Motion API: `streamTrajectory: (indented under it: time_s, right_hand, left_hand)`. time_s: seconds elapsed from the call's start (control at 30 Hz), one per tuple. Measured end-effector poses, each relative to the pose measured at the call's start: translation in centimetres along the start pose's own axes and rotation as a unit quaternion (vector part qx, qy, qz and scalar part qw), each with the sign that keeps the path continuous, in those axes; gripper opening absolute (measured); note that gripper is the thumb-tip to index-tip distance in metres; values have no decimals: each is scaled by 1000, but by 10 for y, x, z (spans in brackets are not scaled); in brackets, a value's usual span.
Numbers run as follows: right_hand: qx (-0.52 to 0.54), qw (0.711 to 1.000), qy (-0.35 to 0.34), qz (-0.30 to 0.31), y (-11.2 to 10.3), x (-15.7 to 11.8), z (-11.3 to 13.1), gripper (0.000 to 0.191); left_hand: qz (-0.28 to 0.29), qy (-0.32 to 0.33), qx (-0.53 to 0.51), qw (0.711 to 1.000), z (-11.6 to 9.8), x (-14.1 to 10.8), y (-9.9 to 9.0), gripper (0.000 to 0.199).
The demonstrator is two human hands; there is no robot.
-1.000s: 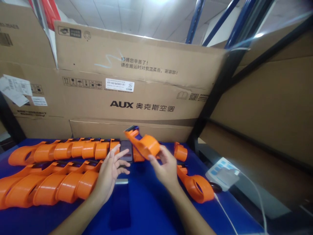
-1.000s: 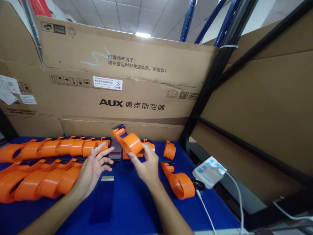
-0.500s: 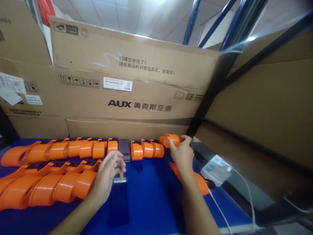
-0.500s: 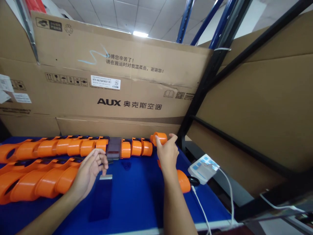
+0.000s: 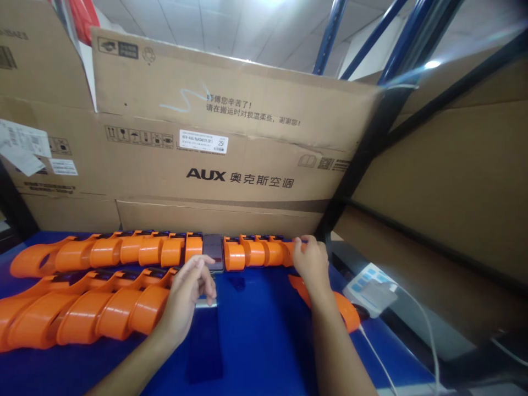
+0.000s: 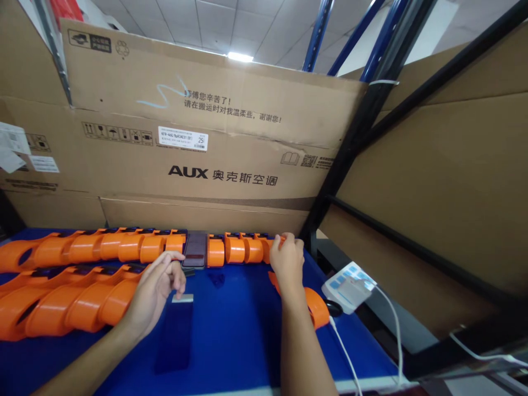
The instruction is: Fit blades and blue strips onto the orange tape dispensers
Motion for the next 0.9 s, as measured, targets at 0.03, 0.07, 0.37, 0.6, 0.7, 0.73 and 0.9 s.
streamTrajectory:
  time_s: [0.03, 0.07, 0.37, 0.6, 0.7, 0.73, 0.9]
  right_hand:
    - [-6, 1000, 8, -1, 0, 1, -2, 43]
    - [-12, 1000, 19, 0, 2, 2, -5, 45]
    - [-52, 989, 58, 123, 33, 4, -28, 66]
    - [-69, 981, 71, 167, 29, 3, -30, 47]
    - [-72, 982, 70, 158, 20, 0, -25, 45]
    - [-72, 984, 68, 148, 16, -1, -22, 44]
    - [-67, 994, 61, 56, -18, -9, -6, 44]
  left_hand:
    - [-4, -4, 7, 1000, 0, 0, 0, 34]
    - [-6, -9, 14, 1000, 1, 0, 0, 34]
    - [32, -57, 68, 996, 11, -1, 7, 30]
    - [43, -51, 76, 995, 11, -1, 8, 27]
    - [41, -53, 75, 995, 10, -1, 7, 26]
    - [40, -53, 75, 995, 10, -1, 7, 25]
    - [29, -47, 76, 996, 8, -1, 6, 23]
Point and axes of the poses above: each hand's wrist, its own x-axis towards the middle knuckle, its own y-axis out of the palm, z = x × y, the point moved 7 cm from there along x, towards the middle knuckle, and after that the axes turned 6 degrees about -z, right-handed, at the moved point
